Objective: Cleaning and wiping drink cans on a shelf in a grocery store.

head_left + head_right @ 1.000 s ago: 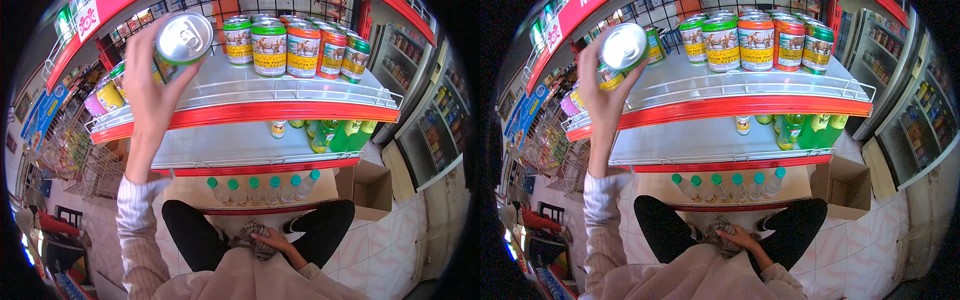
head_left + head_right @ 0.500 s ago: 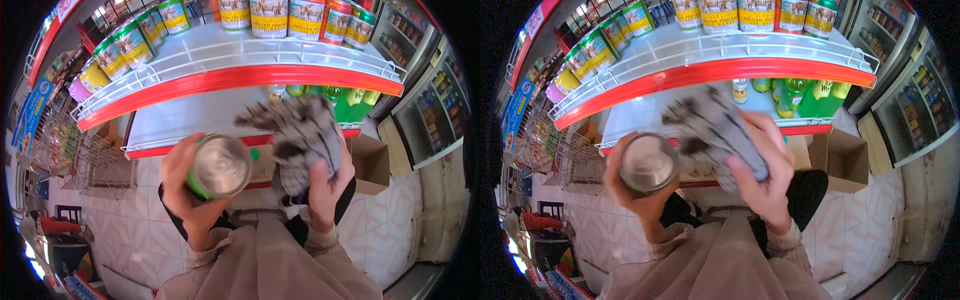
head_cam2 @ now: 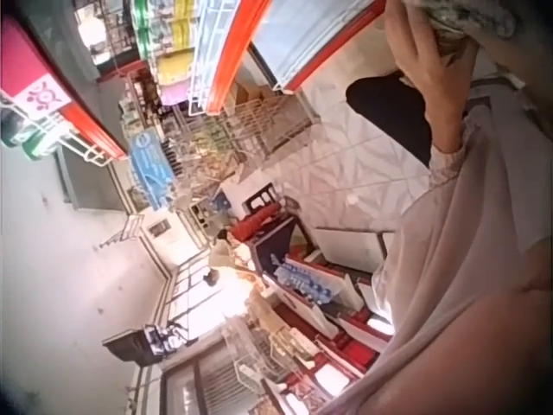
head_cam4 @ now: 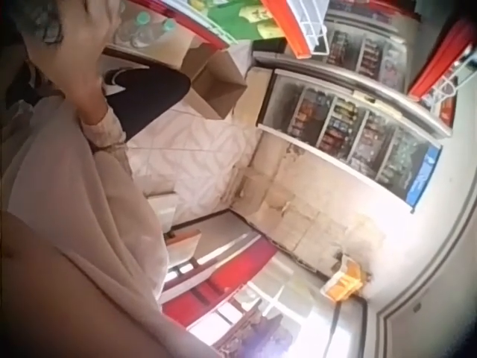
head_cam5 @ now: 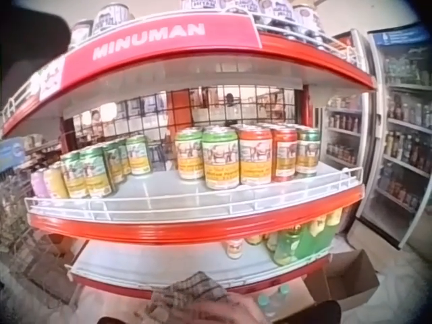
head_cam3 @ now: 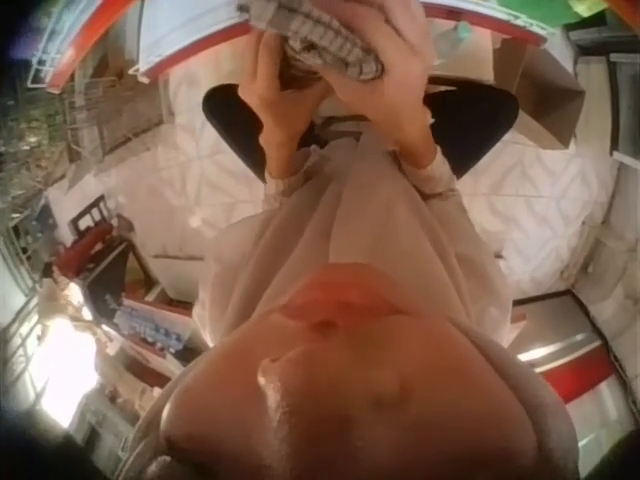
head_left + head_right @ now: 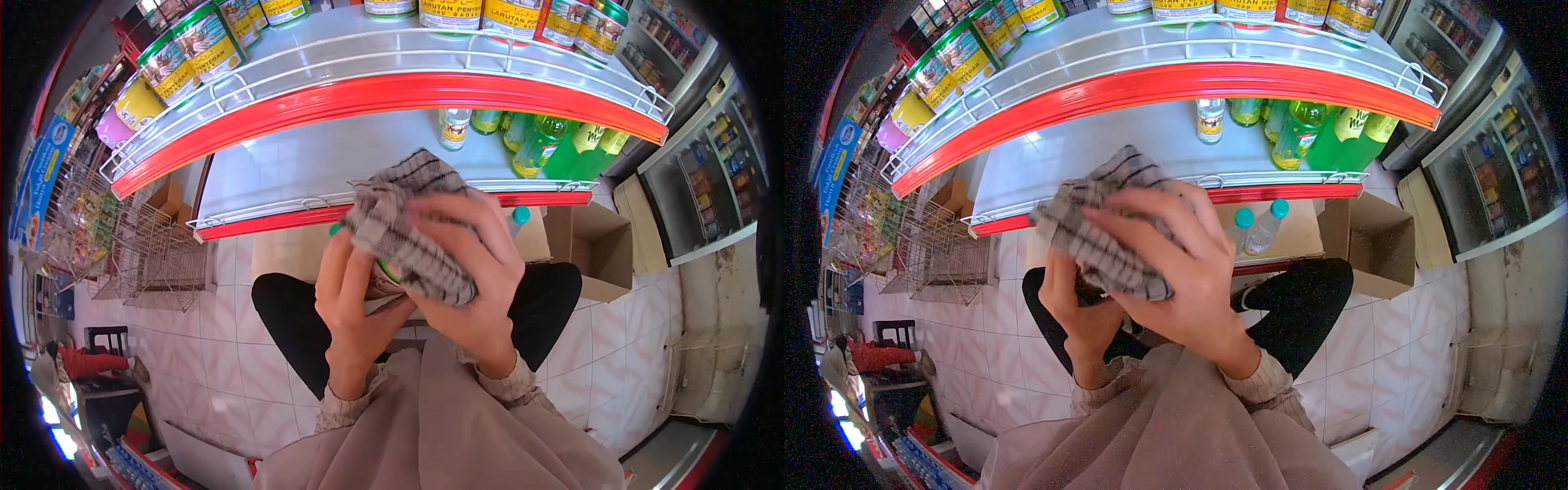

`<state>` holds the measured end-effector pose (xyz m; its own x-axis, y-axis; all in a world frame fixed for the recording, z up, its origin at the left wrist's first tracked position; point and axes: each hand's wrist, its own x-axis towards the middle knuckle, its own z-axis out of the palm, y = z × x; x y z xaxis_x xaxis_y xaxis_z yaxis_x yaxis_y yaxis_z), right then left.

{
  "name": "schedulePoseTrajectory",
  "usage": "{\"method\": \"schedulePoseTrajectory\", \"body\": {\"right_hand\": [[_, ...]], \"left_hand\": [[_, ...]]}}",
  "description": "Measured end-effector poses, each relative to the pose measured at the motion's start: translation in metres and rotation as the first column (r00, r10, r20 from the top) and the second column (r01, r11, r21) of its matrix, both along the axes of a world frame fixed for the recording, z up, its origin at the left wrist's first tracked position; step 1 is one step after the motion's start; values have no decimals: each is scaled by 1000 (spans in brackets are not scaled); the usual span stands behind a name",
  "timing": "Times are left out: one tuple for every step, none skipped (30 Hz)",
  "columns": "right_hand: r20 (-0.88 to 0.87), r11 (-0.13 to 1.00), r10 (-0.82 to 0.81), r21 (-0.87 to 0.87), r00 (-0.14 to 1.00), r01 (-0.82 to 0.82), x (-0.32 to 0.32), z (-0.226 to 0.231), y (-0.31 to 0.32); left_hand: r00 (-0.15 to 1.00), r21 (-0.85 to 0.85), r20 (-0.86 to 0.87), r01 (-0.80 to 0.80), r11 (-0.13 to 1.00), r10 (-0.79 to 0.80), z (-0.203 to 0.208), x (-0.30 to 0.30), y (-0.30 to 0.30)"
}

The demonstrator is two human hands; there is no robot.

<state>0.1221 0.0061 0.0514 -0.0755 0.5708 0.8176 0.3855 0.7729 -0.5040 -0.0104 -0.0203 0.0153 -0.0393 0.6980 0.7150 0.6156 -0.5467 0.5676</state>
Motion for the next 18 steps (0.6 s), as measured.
{"method": "schedulePoseTrajectory", "body": {"right_hand": [[3,1000,0,-5,1000,0,2,-5,0],[4,997,21,71,1000,-22,6,-12,0],[7,988,42,146,999,-43,8,-17,-1],[7,989,47,142,999,-47,7,-16,-1],[-146,993,120,3,982,-121,4,-14,0],[-304,969,166,-124,938,-212,3,-12,1],[-305,970,160,-129,939,-207,2,-10,1],[-501,884,273,-206,821,-420,1,-9,1],[-684,752,330,-226,651,-619,1,-8,2],[-700,700,396,-188,594,-688,2,-14,6],[-701,701,394,-189,595,-688,4,-20,7],[-770,591,296,-318,566,-741,7,-25,7],[-817,453,187,-421,545,-786,8,-31,9],[-858,433,138,-397,495,-809,5,-39,5],[-859,431,140,-395,493,-811,3,-48,1],[-863,455,147,-376,484,-808,1,-58,-4],[-867,477,152,-356,474,-804,-2,-68,-9],[-863,511,241,-277,445,-814,-5,-77,-12]], "left_hand": [[1000,-5,3,0,1000,0,0,-1,1],[995,-36,93,31,999,-27,1,-1,1],[982,-65,184,64,996,-51,1,0,2],[921,-108,368,179,978,-128,-3,1,1],[921,-113,369,175,978,-123,-3,1,1],[865,-108,460,282,953,-203,-3,1,1],[789,-93,546,390,916,-280,-1,2,0],[745,-81,593,435,897,-308,1,4,-1],[743,-87,594,439,894,-308,0,7,-2],[645,-60,705,468,881,-294,0,10,-3],[533,-30,801,492,870,-274,0,11,-3],[423,-30,880,501,865,-215,-3,12,-4],[334,-15,926,500,866,-176,-2,13,-4],[253,9,956,474,880,-147,-4,14,-4],[170,31,978,446,894,-118,-6,14,-5],[170,32,978,446,895,-119,-6,15,-1],[318,23,934,396,918,-161,-4,16,4],[460,23,868,345,938,-190,-2,16,7]]}}
